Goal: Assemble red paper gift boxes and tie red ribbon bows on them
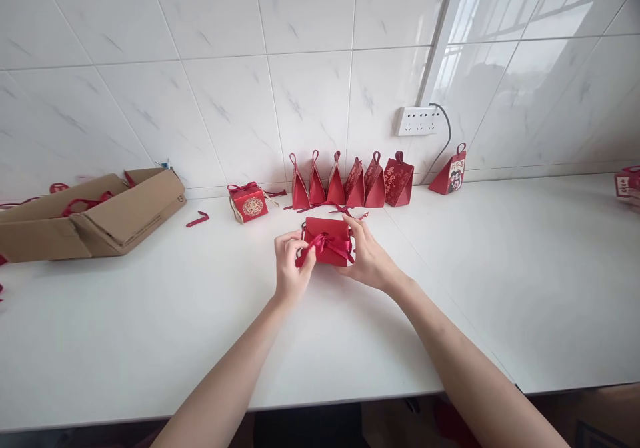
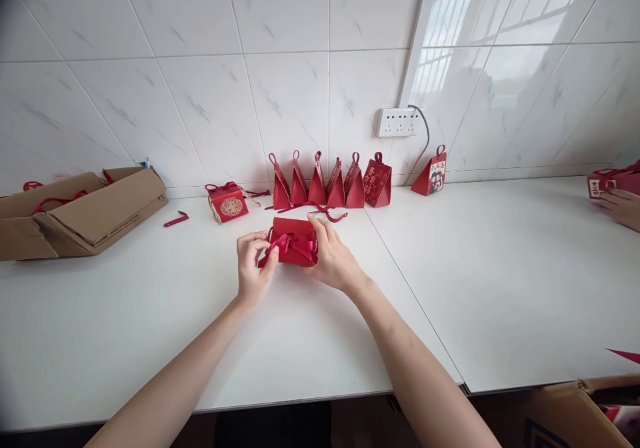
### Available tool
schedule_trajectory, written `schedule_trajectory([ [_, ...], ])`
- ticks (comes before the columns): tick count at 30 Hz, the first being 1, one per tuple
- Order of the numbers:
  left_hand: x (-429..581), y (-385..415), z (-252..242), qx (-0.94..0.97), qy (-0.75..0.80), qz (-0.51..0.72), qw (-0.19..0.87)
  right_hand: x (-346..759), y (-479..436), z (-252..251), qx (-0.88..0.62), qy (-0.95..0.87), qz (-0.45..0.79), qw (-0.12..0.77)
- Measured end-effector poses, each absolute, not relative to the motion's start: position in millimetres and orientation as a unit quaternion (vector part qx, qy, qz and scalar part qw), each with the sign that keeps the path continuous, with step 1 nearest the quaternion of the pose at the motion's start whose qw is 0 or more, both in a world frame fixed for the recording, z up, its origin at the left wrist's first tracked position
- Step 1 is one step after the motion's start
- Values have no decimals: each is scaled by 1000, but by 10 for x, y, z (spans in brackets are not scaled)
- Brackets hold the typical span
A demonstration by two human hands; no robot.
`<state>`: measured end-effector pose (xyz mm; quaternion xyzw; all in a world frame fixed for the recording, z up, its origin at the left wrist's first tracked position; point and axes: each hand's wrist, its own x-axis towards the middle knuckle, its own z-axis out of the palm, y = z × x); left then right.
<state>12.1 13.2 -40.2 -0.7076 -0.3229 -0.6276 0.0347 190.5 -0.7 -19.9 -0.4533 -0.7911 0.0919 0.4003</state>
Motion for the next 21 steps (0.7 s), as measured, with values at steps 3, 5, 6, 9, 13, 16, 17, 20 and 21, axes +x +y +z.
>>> schedule_trajectory([
  [3,149,94,-389,-761,-252,-566,193,1867,0,-226,-455,-785,86,413],
  [5,160,80,-383,-779,-228,-532,242,1855,-1,-237,-454,-786,98,408],
  [6,160,78,-382,-780,-226,-525,255,1852,-3,-239,-457,-785,103,405],
  [9,144,74,-380,-775,-238,-527,256,1855,-3,-238,-462,-780,106,409],
  [13,133,58,-360,-754,-270,-578,154,1863,5,-235,-464,-771,122,419],
  [16,122,103,-339,-639,-406,-650,-59,1866,7,-229,-471,-766,129,418],
  [17,107,142,-339,-579,-459,-657,-149,1867,4,-223,-473,-766,130,415],
  [20,22,304,-371,-440,-543,-641,-318,1875,-7,-184,-487,-748,156,423],
  [21,-13,361,-388,-421,-551,-639,-332,1879,-9,-165,-494,-727,186,438],
])
